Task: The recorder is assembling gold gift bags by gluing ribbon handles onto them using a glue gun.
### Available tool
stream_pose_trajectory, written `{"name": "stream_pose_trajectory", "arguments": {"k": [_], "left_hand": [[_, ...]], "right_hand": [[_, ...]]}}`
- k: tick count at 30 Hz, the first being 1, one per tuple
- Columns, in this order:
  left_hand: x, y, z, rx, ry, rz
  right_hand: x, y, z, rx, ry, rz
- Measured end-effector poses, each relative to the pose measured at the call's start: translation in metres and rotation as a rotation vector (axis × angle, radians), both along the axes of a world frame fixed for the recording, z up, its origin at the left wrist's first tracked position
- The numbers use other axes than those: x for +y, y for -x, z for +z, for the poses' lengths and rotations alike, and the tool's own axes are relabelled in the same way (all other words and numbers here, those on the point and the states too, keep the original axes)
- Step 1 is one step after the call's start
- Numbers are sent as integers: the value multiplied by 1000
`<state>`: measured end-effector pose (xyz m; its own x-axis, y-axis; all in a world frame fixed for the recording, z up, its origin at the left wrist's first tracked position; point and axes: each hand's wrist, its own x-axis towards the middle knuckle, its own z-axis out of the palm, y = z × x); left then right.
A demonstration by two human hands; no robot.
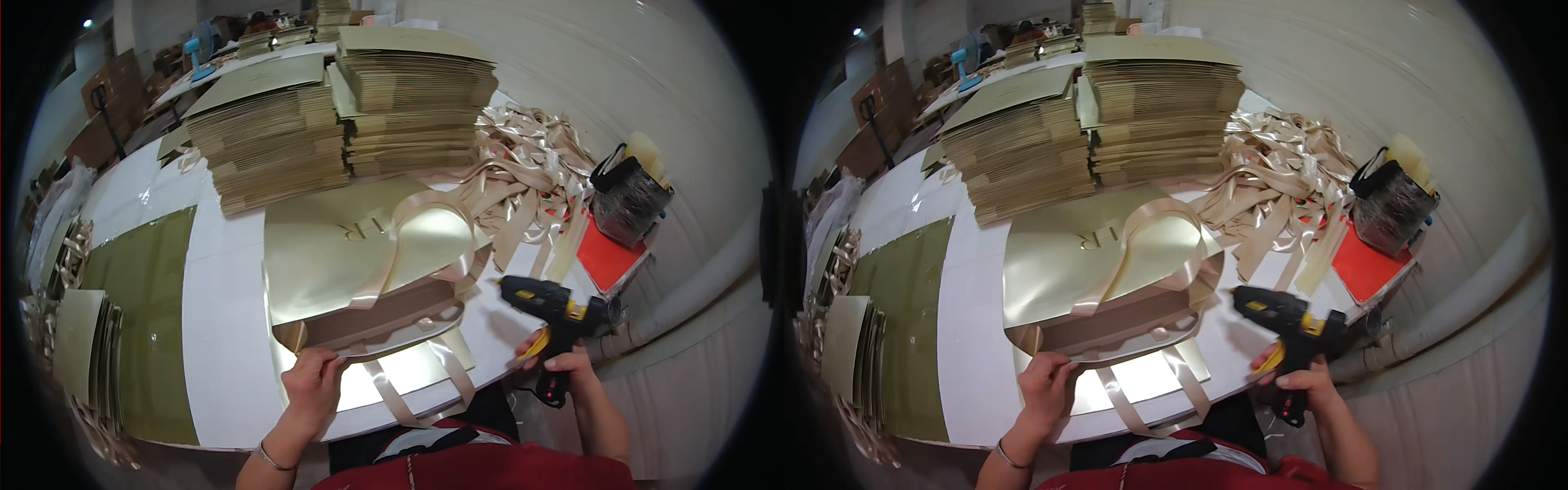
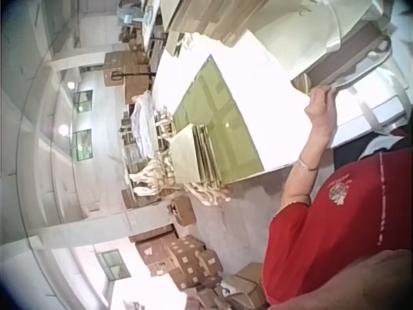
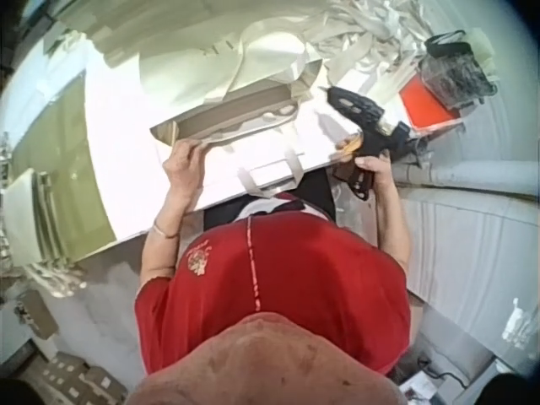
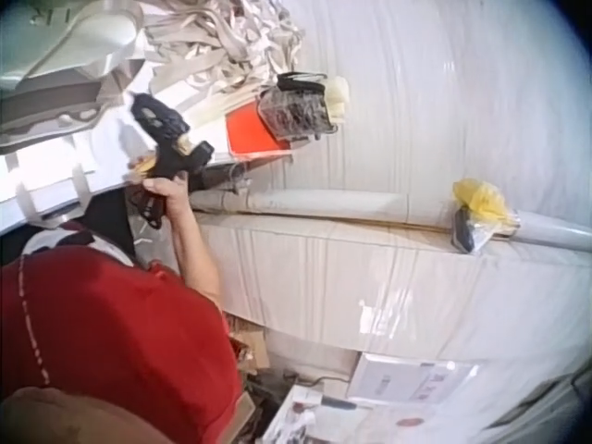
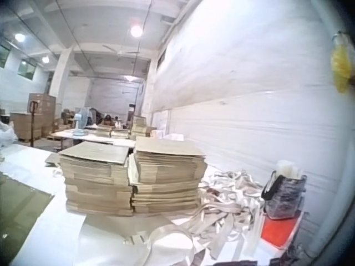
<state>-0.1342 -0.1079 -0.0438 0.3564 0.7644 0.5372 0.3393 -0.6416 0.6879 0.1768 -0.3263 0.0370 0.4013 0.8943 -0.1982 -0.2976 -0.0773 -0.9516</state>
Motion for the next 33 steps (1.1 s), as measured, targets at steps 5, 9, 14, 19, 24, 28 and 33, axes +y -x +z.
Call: {"name": "stream_pose_trajectory", "arguments": {"k": [5, 9, 14, 19, 24, 28, 33], "left_hand": [[0, 0, 3, 5, -28, -46], [-2, 5, 1, 17, -51, -25], [1, 5, -2, 51, -41, -24], [5, 0, -5, -14, 3, 96], [18, -26, -2, 6, 45, 344], [48, -35, -15, 181, -144, 435], [43, -36, 14, 601, 39, -208]], "right_hand": [[-56, -64, -65, -512, 47, -927], [-105, -141, -74, -351, 359, -940], [-160, -218, -77, 199, 262, -656], [-135, -242, -78, -668, 976, -477], [-9, -107, -29, -1527, 562, -438], [102, 6, -45, -1346, -279, 301], [177, 39, -64, -1538, 33, 655]]}}
